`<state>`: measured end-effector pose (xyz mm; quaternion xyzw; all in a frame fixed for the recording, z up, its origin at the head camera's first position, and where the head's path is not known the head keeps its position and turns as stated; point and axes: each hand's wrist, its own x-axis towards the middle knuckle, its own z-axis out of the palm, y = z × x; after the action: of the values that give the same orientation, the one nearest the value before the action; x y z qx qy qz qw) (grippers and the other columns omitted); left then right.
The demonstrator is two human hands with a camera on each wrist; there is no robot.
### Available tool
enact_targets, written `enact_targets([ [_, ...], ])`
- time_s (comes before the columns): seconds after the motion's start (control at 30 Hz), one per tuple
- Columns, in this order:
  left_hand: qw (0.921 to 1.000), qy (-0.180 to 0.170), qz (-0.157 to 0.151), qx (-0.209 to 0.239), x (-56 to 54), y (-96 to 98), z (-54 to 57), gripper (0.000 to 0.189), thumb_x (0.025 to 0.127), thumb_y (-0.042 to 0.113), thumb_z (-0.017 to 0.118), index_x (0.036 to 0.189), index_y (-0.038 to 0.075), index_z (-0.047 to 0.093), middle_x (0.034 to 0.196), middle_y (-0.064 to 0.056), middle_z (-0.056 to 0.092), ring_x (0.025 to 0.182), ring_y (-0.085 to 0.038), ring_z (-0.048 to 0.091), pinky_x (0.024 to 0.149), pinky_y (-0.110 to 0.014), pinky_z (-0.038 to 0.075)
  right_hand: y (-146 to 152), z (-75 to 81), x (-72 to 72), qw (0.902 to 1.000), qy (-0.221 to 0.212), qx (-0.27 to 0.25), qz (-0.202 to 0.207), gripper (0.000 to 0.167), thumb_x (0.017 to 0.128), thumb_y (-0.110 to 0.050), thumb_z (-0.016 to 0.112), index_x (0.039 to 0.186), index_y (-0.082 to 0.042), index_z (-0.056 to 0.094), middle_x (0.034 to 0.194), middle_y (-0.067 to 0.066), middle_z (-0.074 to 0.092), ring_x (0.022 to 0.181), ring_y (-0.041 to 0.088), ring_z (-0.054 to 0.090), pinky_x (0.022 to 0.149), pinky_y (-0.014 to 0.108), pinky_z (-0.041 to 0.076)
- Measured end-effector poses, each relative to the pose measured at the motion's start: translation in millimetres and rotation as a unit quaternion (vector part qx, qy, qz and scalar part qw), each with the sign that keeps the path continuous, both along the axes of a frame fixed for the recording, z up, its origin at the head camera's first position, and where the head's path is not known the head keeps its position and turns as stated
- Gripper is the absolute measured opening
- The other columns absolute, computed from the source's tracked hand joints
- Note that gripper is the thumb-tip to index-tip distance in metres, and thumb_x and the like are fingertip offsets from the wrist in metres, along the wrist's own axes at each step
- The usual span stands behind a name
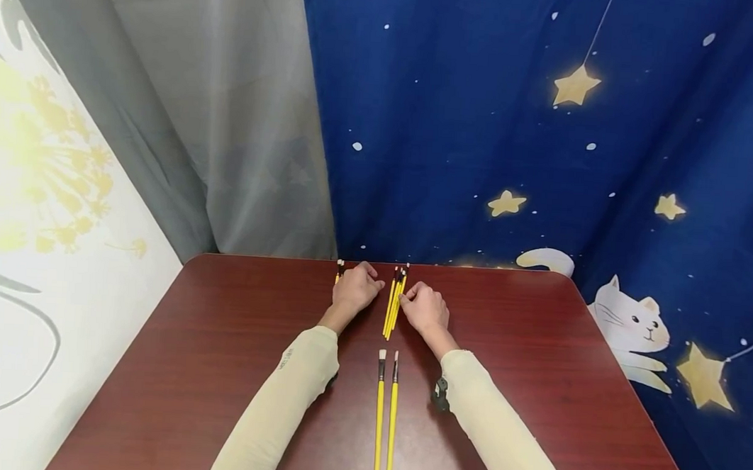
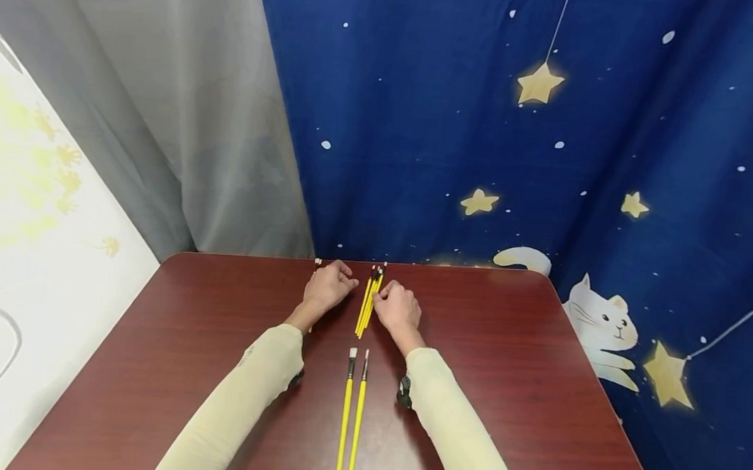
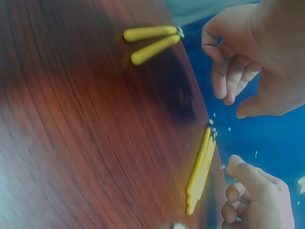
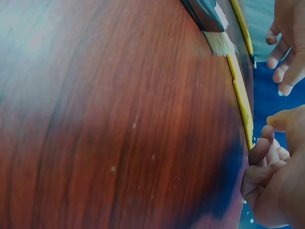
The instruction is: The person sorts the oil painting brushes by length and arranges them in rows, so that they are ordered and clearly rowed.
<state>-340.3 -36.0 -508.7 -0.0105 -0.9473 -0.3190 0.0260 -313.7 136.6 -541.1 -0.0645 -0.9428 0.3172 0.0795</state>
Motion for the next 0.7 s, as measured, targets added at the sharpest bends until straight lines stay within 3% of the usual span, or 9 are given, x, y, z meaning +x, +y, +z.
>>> enact_targets([
  [0.17, 0.9992, -0.023, -0.012, -0.031, 0.8, 14.0, -3.3, 0.02, 0.096, 0.033, 0.077, 0.105, 0.016, 0.07, 0.09, -0.001, 0.077, 0.08, -0.022, 0.069, 0.078, -0.04, 0.055, 4, -2.3, 0.8, 0.9998, -0.017, 0.003, -0.003, 0.022, 0.095, -0.041, 0.077, 0.085, -0.022, 0.071, 0.089, 0.004, 0.077, 0.085, 0.031, 0.074, 0.074, 0.049, 0.058],
  [0.4, 0.9967, -0.055, -0.015, -0.057, 2.1, 23.3, -7.8, 0.016, 0.095, 0.029, 0.077, 0.09, 0.017, 0.069, 0.086, -0.004, 0.071, 0.077, -0.023, 0.066, 0.077, -0.04, 0.054, 1, -6.2, 0.9, 0.9989, -0.037, 0.025, 0.015, 0.026, 0.095, -0.044, 0.076, 0.083, -0.022, 0.071, 0.084, 0.003, 0.075, 0.08, 0.029, 0.071, 0.072, 0.047, 0.057],
  [0.7, 0.9943, -0.067, -0.017, -0.081, 1.0, 27.5, -13.1, 0.015, 0.094, 0.028, 0.075, 0.087, 0.017, 0.068, 0.082, -0.002, 0.069, 0.075, -0.022, 0.064, 0.076, -0.038, 0.054, 1, -9.0, 0.6, 0.9976, -0.038, 0.051, 0.025, 0.025, 0.094, -0.043, 0.077, 0.081, -0.023, 0.068, 0.081, 0.0, 0.074, 0.078, 0.027, 0.069, 0.071, 0.045, 0.055],
])
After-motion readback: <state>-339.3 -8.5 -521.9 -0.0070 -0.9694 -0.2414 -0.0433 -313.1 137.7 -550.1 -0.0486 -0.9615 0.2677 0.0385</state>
